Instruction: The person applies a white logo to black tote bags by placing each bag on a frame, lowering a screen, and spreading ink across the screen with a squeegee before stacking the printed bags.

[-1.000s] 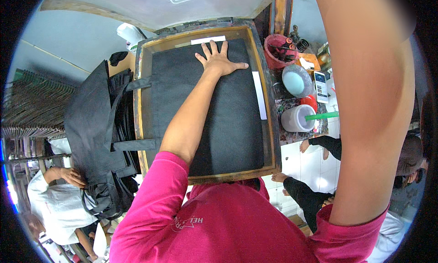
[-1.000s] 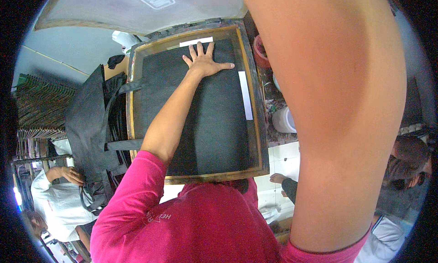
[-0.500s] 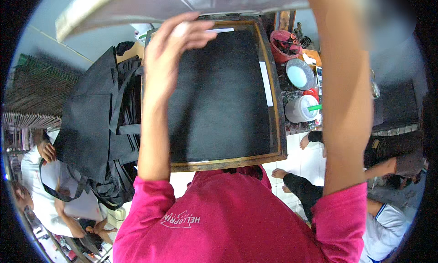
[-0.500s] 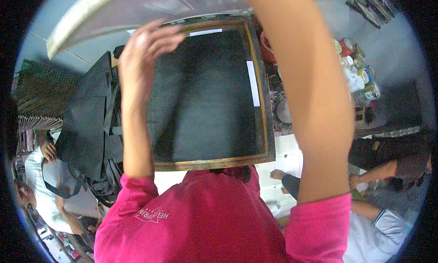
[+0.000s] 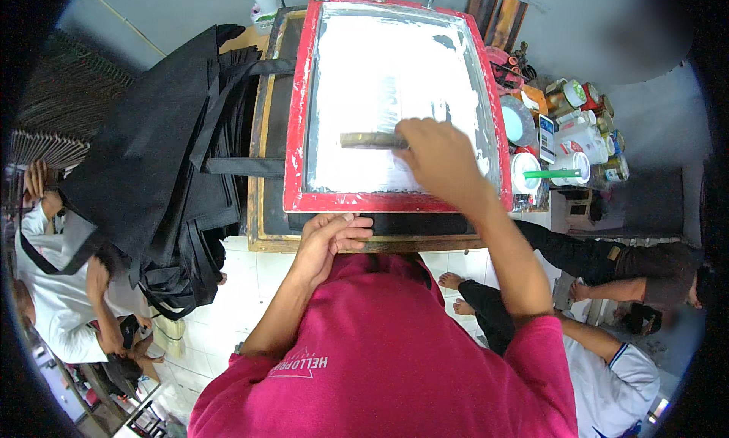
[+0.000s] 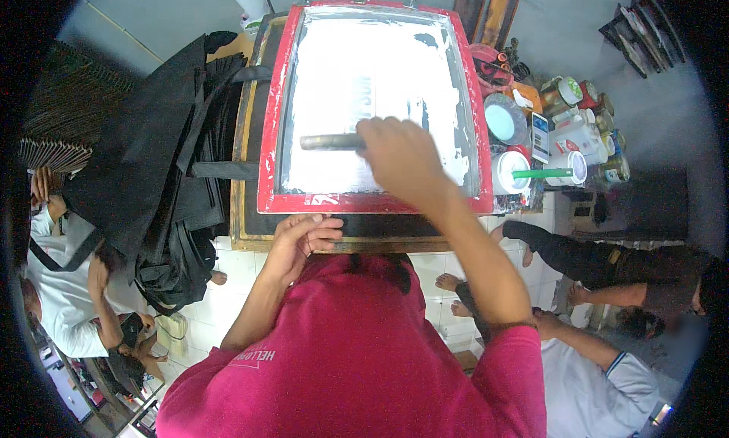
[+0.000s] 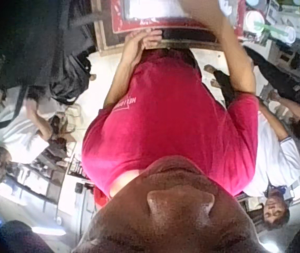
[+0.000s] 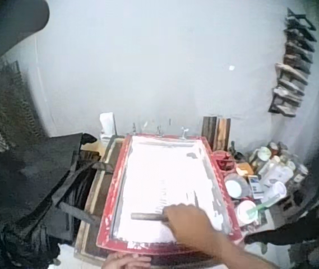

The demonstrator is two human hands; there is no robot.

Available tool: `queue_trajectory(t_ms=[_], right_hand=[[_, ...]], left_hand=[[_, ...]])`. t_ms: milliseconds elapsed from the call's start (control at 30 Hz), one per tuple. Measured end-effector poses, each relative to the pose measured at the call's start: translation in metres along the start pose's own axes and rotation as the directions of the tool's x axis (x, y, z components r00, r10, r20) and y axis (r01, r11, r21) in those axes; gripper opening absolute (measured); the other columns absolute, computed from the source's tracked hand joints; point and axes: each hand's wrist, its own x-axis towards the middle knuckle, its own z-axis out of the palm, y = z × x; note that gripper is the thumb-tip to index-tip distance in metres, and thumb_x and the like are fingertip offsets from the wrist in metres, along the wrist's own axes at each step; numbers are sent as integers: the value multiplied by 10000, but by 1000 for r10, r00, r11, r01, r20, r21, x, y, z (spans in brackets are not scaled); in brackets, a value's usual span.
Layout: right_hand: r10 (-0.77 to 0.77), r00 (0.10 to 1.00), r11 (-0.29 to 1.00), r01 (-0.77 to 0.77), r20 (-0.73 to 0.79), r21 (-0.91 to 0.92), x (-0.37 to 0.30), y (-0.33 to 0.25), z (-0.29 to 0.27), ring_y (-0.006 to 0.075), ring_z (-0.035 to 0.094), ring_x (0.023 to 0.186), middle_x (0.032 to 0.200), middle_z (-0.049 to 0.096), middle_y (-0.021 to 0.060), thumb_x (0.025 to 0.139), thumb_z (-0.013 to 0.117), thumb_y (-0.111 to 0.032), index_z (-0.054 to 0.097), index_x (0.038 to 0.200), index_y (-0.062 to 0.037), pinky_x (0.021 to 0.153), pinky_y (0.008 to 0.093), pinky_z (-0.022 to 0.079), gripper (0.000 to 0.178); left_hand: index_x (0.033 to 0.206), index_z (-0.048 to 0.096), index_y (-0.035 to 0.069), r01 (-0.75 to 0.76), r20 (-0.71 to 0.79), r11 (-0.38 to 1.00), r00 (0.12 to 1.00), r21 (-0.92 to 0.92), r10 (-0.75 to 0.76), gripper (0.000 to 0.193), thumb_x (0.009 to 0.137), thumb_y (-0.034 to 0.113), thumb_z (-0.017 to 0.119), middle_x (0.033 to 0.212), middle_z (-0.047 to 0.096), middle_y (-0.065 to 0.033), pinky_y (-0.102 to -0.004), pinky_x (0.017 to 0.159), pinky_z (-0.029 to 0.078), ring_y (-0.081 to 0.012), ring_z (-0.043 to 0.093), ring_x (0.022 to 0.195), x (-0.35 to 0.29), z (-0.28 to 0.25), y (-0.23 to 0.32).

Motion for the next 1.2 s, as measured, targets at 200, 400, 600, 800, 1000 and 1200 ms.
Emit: queue_trajectory(t_ms=[200,400,600,800,1000,1200], right_hand=[[42,964,999,-38,262,-19,-24,3,-38,353,666,930,964,676,145,871,698,-145,595,1024,-50,780,479,527,208],[-144,985,983,153,93,-99,-34,11,1,323,664,906,967,663,116,812,668,-52,590,1015,-59,767,444,523,218],[-229,973,957,219,-32,-190,82,87,33,308,653,897,913,636,116,846,562,-14,565,1003,-56,778,452,514,163],[-15,975,997,32,220,-75,203,139,4,398,682,1044,1077,722,209,880,703,-315,640,1155,-54,905,516,523,384],[23,995,975,-2,94,-220,217,146,29,388,701,1007,1016,739,213,869,727,-364,678,1130,-35,908,515,521,423],[96,995,970,-89,20,-228,191,128,46,409,705,859,933,741,180,842,779,-395,621,1038,-43,757,518,524,433]], left_hand=[[1171,617,-82,31,21,999,999,-36,-31,304,985,157,590,1174,706,-271,-337,770,634,-285,745,989,-1,3,7],[1164,613,-82,51,9,998,999,-39,-51,286,952,103,566,1187,698,-278,-327,751,636,-283,744,987,-3,4,11],[1201,609,-84,60,0,997,998,-38,-60,336,944,117,528,1217,687,-285,-371,822,624,-320,731,1043,-1,4,9],[1231,610,-94,161,3,907,985,-389,-173,374,982,171,527,1263,668,-303,-442,962,586,-391,691,1151,-7,8,11],[1276,666,-23,-151,125,864,987,480,103,392,1022,268,605,1227,718,-202,-393,967,549,-316,700,1136,23,25,83],[1212,701,2,-473,577,-424,242,772,780,378,903,219,728,1151,706,-234,-414,984,506,-394,670,1093,203,64,212]])
